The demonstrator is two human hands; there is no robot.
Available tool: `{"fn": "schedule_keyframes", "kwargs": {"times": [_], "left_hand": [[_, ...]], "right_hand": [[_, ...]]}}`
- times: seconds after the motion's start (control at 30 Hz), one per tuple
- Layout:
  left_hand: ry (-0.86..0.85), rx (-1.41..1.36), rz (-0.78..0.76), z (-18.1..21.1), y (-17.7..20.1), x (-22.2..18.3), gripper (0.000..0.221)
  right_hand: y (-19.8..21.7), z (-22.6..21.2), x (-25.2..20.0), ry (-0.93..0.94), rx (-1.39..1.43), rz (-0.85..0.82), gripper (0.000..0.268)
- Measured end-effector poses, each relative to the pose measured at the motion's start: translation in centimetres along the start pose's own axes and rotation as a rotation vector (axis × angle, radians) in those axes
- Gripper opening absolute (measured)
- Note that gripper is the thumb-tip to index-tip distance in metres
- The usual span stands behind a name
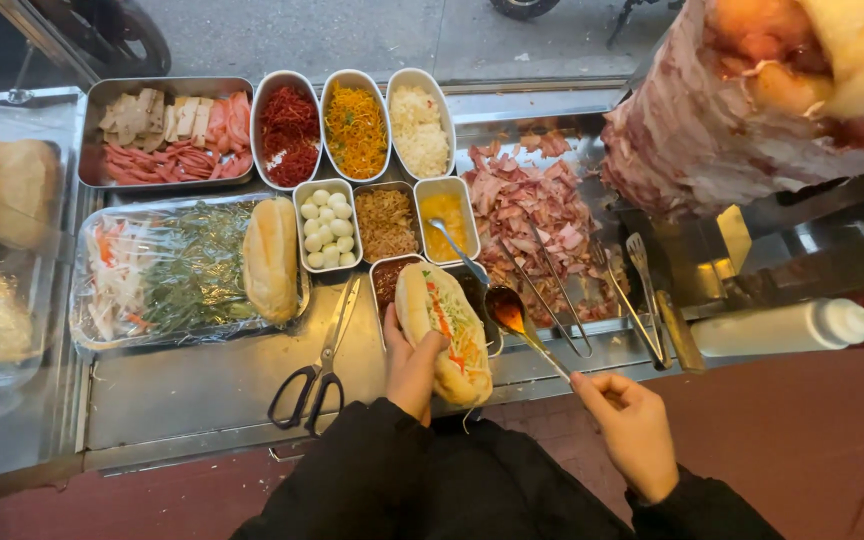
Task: Assembling a sandwich with meat, vegetables, and sauces, then pressing it in a sandwich press.
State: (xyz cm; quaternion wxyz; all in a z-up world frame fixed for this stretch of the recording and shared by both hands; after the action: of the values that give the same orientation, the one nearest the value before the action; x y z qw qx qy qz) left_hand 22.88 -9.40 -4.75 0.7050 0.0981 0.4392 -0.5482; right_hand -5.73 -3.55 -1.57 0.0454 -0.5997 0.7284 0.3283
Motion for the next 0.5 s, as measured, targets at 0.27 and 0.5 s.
{"fn": "schedule_keyframes", "kwargs": {"times": [0.27, 0.5], "left_hand": [[-0.008, -0.263, -0.073, 1.2, -2.4, 0.0, 0.100], [-0.084, -0.244, -0.112, -2.2, -3.0, 2.5, 0.107]], "right_hand": [[0.3, -3.3, -1.8, 0.149, -0.050, -0.113, 0.025], [-3.6, -10.9, -1.0, 0.624, -0.417, -0.005, 0.031]]}}
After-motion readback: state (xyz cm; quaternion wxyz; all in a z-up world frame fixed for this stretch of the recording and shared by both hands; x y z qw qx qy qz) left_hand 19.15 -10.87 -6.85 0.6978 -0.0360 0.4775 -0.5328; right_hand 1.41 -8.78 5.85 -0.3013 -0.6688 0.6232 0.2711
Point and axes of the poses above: each hand's wrist, its own x-axis towards the middle knuckle, its own y-axis out of the back of the hand, z = x × y, the point moved 6 cm from there along x, towards the middle knuckle, and after that the axes turned 7 degrees about -z, right-handed, at the moved point
